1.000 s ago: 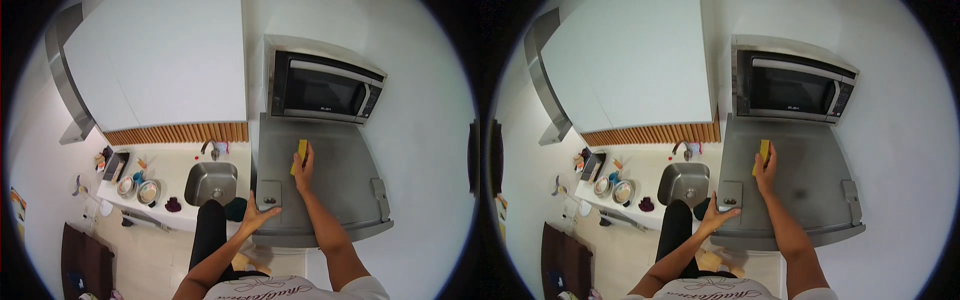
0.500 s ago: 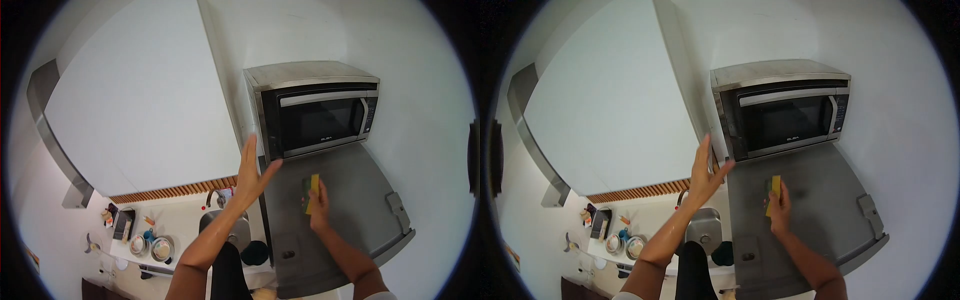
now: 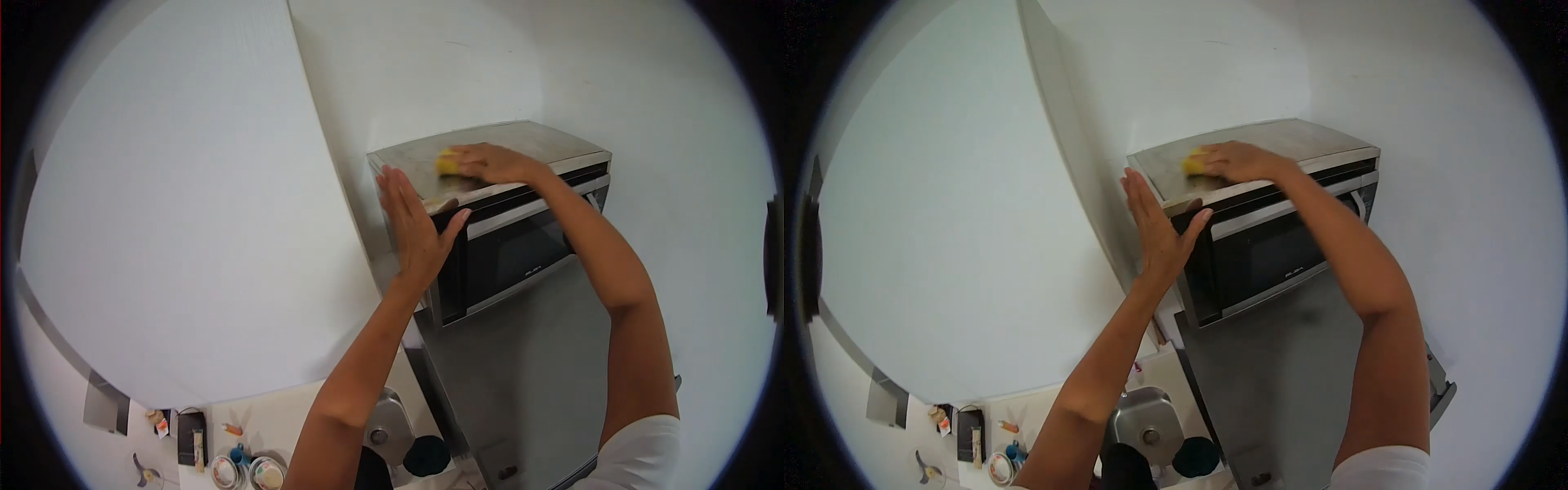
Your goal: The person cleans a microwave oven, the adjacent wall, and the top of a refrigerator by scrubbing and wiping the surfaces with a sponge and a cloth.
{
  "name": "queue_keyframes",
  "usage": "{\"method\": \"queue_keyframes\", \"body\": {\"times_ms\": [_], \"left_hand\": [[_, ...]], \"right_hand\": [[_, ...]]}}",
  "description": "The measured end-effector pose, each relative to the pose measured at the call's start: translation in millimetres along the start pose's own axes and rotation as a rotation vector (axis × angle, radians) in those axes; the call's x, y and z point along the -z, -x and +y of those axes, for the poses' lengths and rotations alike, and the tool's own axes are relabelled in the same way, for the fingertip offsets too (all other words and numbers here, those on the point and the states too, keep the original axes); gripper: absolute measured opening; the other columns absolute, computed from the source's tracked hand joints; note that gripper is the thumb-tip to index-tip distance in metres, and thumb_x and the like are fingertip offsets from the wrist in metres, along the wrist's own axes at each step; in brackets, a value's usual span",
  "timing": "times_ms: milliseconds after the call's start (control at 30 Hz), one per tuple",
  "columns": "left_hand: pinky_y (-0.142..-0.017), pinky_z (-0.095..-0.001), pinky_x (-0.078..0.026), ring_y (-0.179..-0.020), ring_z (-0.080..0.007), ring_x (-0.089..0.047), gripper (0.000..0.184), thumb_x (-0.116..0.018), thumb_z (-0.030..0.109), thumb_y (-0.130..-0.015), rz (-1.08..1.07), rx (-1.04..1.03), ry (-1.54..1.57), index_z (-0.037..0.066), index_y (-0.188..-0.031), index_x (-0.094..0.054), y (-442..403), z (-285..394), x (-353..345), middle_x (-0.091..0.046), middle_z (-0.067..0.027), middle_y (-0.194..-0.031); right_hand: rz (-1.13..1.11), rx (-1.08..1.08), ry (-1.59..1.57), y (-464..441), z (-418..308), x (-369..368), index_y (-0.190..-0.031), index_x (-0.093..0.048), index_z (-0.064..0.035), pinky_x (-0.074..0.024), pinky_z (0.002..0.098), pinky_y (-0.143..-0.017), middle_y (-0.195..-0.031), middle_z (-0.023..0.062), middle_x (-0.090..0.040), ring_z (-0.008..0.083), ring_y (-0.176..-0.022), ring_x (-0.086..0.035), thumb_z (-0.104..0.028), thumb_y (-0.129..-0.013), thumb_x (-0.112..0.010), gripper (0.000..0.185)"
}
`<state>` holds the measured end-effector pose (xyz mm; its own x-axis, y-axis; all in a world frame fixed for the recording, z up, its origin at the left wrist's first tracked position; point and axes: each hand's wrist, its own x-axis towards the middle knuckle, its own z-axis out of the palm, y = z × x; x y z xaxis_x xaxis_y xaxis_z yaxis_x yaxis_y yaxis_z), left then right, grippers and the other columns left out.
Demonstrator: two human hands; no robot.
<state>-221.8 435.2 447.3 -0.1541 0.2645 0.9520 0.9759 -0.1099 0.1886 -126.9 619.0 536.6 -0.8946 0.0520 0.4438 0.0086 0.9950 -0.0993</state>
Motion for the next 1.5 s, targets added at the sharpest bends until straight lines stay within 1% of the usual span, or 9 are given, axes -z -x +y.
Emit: {"method": "queue_keyframes", "body": {"times_ms": [267, 333, 433, 567, 800, 1233, 1333, 1433, 1500], "left_hand": [[-0.106, -0.0641, 0.004, -0.138, -0.0494, 0.003, 0.082, -0.052, 0.027, -0.093, 0.028, 0.051, 0.044, -0.005, -0.145, 0.003, 3, -11, -10, 0.001, -0.0301, -0.150], [-0.107, -0.0609, 0.007, -0.139, -0.0462, 0.006, 0.082, -0.050, 0.018, -0.093, -0.019, 0.071, 0.089, -0.005, -0.144, 0.009, 2, -11, -8, 0.003, -0.0277, -0.151], [-0.107, -0.0598, 0.007, -0.140, -0.0459, 0.002, 0.068, -0.049, 0.016, -0.094, 0.008, 0.011, 0.095, -0.006, -0.141, -0.006, 3, -16, -10, -0.004, -0.0287, -0.151], [-0.109, -0.0562, 0.009, -0.141, -0.0432, -0.007, 0.019, -0.048, 0.014, -0.095, 0.135, -0.108, 0.152, 0.004, -0.104, -0.035, 6, -24, -18, -0.022, -0.0298, -0.147], [-0.109, -0.0572, 0.010, -0.140, -0.0434, -0.012, 0.027, -0.053, 0.023, -0.093, 0.117, -0.034, 0.235, -0.003, -0.093, -0.046, 9, -26, -18, -0.029, -0.0282, -0.144], [-0.107, -0.0592, 0.011, -0.140, -0.0434, -0.012, 0.020, -0.050, 0.017, -0.094, 0.095, -0.069, 0.162, 0.008, -0.106, -0.037, 10, -29, -17, -0.028, -0.0298, -0.145], [-0.107, -0.0611, 0.009, -0.140, -0.0438, -0.011, 0.021, -0.052, 0.017, -0.093, 0.114, -0.050, 0.178, 0.007, -0.106, -0.039, 11, -28, -17, -0.024, -0.0290, -0.146], [-0.106, -0.0644, 0.004, -0.139, -0.0459, -0.011, 0.021, -0.055, 0.021, -0.092, 0.143, -0.025, 0.192, 0.005, -0.102, -0.046, 13, -30, -20, -0.021, -0.0274, -0.147], [-0.105, -0.0666, 0.001, -0.138, -0.0477, -0.011, 0.024, -0.057, 0.026, -0.091, 0.154, -0.007, 0.185, 0.003, -0.098, -0.052, 12, -31, -21, -0.020, -0.0265, -0.147]], "right_hand": [[-0.124, -0.638, 0.582, -39, 265, -18, -0.109, -0.064, -0.0066, -0.0436, 0.0394, -0.092, -0.116, 0.0157, -0.061, 0.0279, -0.107, -0.058, -0.032, -0.086, -0.047, 0.038], [-0.118, -0.504, 0.054, -53, 98, -7, -0.101, -0.062, -0.0037, -0.0459, 0.0376, -0.079, -0.094, 0.0135, -0.064, 0.0227, -0.081, -0.056, -0.026, -0.089, -0.045, 0.030], [-0.145, 0.110, 0.009, -99, 3, -47, -0.124, -0.050, -0.0042, -0.0391, 0.0399, -0.097, -0.121, 0.0196, -0.054, 0.0323, -0.109, -0.052, -0.024, -0.095, -0.037, 0.037], [-0.077, -0.139, -0.183, -92, 9, -38, -0.131, -0.044, -0.0055, -0.0290, 0.0415, -0.106, -0.126, 0.0201, -0.051, 0.0339, -0.120, -0.047, -0.015, -0.090, -0.046, 0.042], [-0.012, -1.032, 0.553, -31, 237, 16, -0.125, -0.054, -0.0114, -0.0295, 0.0563, -0.103, -0.128, 0.0153, -0.053, 0.0327, -0.122, -0.046, -0.028, -0.084, -0.051, 0.045], [-0.204, 0.076, -0.131, -110, 13, -38, -0.138, -0.042, -0.0128, -0.0254, 0.0361, -0.110, -0.138, 0.0141, -0.044, 0.0259, -0.129, -0.038, -0.023, -0.100, -0.032, 0.041], [-0.174, -0.150, -0.152, -65, 79, -3, -0.131, -0.048, -0.0097, -0.0341, 0.0362, -0.102, -0.129, 0.0145, -0.052, 0.0262, -0.118, -0.048, -0.019, -0.097, -0.036, 0.037], [-0.068, -0.739, 0.070, -71, 402, -15, -0.118, -0.056, -0.0072, -0.0407, 0.0411, -0.094, -0.118, 0.0165, -0.059, 0.0296, -0.107, -0.056, -0.023, -0.091, -0.041, 0.035], [-0.210, -0.762, 0.457, -55, 248, 12, -0.114, -0.060, -0.0062, -0.0412, 0.0426, -0.094, -0.117, 0.0179, -0.060, 0.0311, -0.108, -0.056, -0.026, -0.088, -0.045, 0.036]]}}
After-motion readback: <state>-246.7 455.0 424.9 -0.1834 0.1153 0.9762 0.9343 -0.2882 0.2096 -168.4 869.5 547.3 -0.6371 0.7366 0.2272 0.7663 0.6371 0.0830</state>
